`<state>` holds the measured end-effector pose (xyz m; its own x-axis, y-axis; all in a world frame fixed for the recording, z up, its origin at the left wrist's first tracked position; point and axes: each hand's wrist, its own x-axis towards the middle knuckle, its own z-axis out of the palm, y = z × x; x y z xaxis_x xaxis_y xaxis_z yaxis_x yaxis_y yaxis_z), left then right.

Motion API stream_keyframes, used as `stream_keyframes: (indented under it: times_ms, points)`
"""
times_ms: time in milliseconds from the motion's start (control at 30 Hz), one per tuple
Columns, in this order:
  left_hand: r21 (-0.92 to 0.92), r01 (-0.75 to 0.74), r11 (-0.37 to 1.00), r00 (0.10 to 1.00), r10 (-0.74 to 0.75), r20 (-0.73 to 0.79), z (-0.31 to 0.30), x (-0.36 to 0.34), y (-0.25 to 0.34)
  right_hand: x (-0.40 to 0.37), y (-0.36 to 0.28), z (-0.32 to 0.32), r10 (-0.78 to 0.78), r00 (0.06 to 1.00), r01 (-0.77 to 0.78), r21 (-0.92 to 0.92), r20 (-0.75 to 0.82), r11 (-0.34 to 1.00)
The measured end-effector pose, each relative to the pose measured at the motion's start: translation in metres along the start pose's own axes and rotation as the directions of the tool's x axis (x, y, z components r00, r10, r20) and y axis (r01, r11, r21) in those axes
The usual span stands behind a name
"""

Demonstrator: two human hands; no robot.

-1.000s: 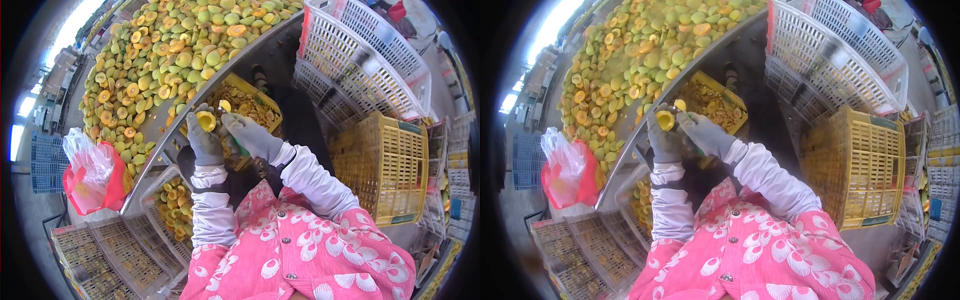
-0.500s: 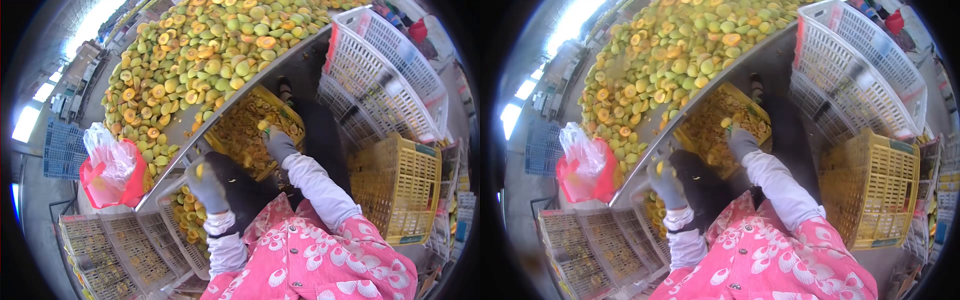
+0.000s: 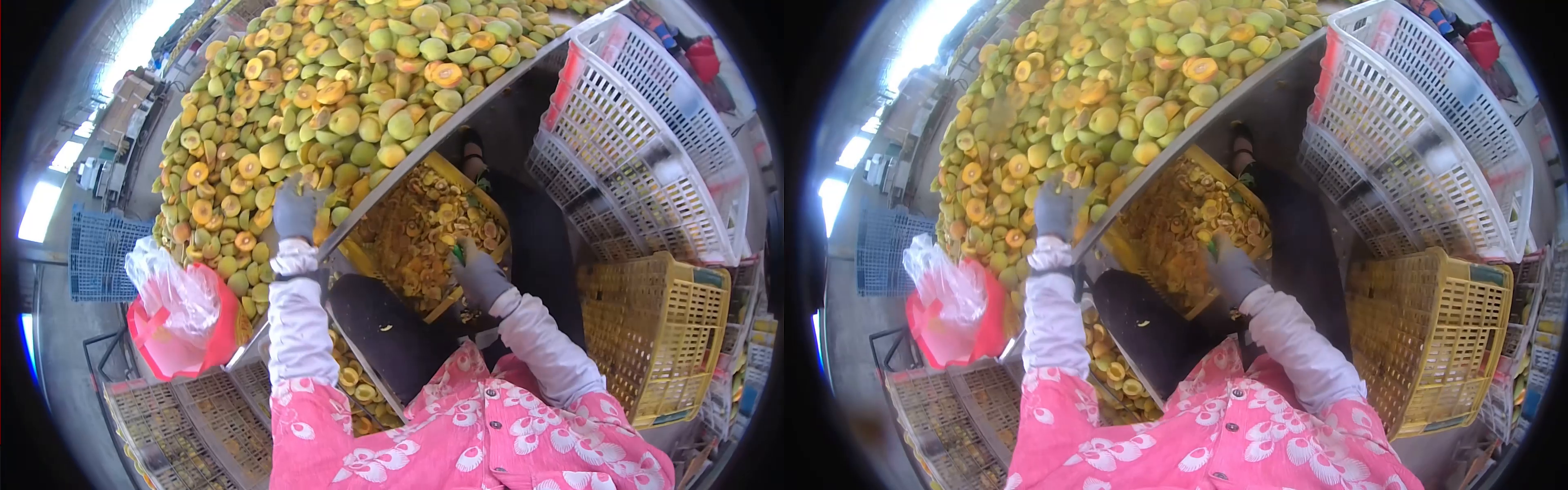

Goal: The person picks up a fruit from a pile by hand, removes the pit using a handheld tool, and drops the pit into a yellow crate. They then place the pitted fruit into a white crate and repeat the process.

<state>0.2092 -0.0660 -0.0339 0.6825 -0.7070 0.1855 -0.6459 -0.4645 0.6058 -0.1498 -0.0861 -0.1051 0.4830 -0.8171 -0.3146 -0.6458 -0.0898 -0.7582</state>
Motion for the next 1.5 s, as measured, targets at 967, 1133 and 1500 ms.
stream_keyframes:
  times_ms: [967,1133,1500]
  points:
    - [-0.88,0.117,0.46,0.948,0.213,0.237,0.0,-0.187,0.132,-0.072,-0.091,-0.026,-0.317,0.946,0.313,0.412,-0.059,0.856]
    - [-0.92,0.134,0.368,0.967,0.153,0.202,-0.014,-0.211,0.16,-0.083,-0.089,-0.032,-0.345,0.924,0.382,0.379,-0.165,0.843]
    - [-0.965,0.253,0.066,0.963,0.08,0.257,-0.017,-0.231,0.175,-0.1,-0.089,-0.034,-0.412,0.903,0.42,0.459,-0.124,0.783]
